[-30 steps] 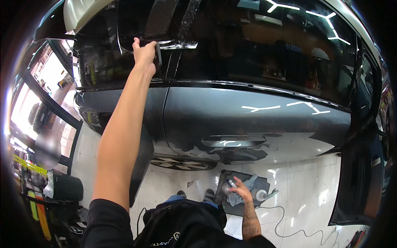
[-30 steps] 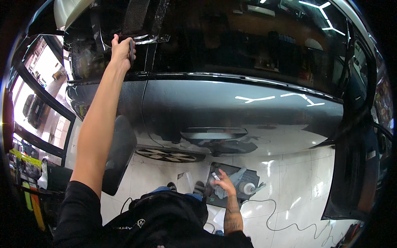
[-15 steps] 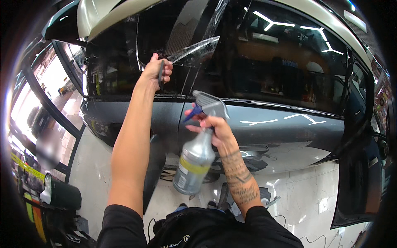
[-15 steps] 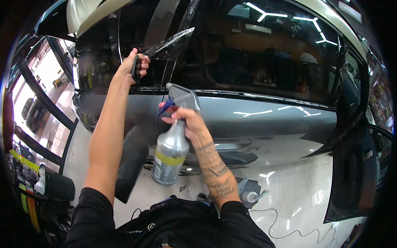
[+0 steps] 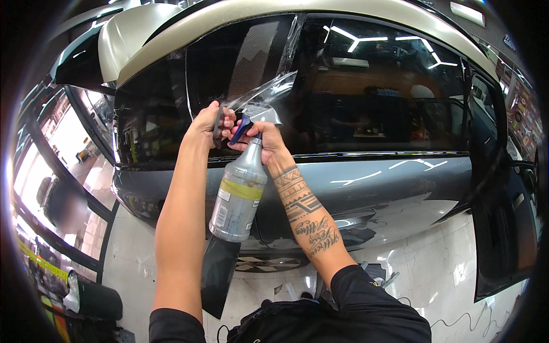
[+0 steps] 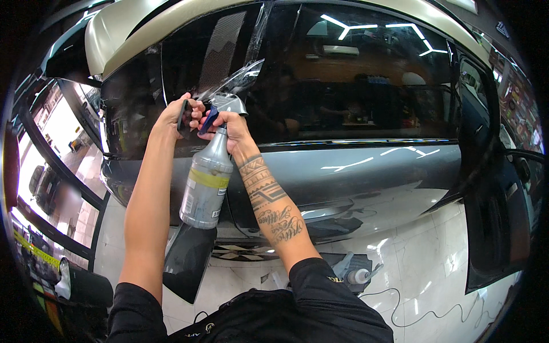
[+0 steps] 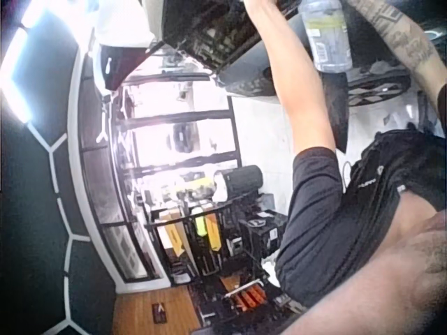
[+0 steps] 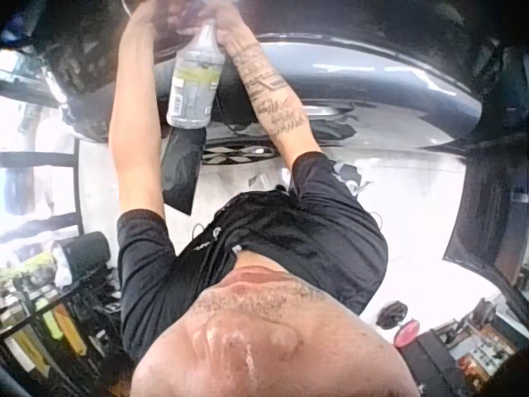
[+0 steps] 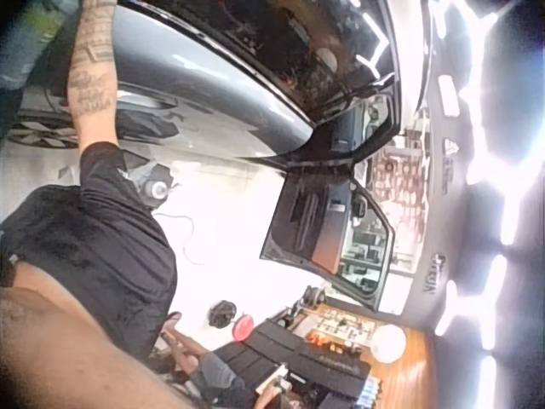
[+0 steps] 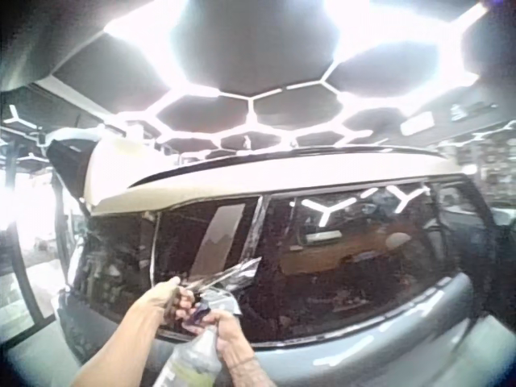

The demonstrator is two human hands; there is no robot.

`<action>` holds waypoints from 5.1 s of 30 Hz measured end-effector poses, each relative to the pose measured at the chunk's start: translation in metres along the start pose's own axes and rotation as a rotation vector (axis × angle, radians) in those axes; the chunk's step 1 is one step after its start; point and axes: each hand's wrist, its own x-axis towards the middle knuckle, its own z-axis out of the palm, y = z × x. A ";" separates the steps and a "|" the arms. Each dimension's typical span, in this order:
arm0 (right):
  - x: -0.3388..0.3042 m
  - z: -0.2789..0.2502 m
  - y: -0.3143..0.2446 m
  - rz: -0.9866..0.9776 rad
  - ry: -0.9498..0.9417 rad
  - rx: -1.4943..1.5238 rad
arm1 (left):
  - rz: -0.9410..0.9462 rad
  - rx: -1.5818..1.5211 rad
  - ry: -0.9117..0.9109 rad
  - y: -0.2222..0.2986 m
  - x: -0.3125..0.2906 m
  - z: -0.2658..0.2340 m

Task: The person applies a tint film to the rear window of a car. They use a squeegee to smooth the film and a spray bottle to wet the surface, then use a razor blade to trim the edges of the film along the window frame.

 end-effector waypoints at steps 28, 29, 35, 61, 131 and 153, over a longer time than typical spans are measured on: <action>-0.005 0.005 -0.008 -0.047 0.109 -0.130 | -0.001 0.008 -0.045 -0.006 0.000 -0.003; -0.006 0.008 -0.006 -0.038 0.128 -0.110 | 0.002 0.011 -0.037 -0.007 -0.002 -0.005; -0.002 0.003 -0.010 -0.031 0.075 -0.086 | -0.001 0.168 -0.035 -0.010 -0.002 0.002; -0.276 -0.051 0.038 -0.175 0.412 -1.459 | 0.070 0.448 0.073 -0.010 -0.013 0.022; 0.029 0.069 -0.005 -1.391 -0.222 -2.594 | 1.545 1.345 0.396 -0.024 0.032 -0.112; 0.027 0.115 -0.060 -0.082 -0.074 -3.224 | 1.619 1.242 0.124 -0.007 0.043 -0.151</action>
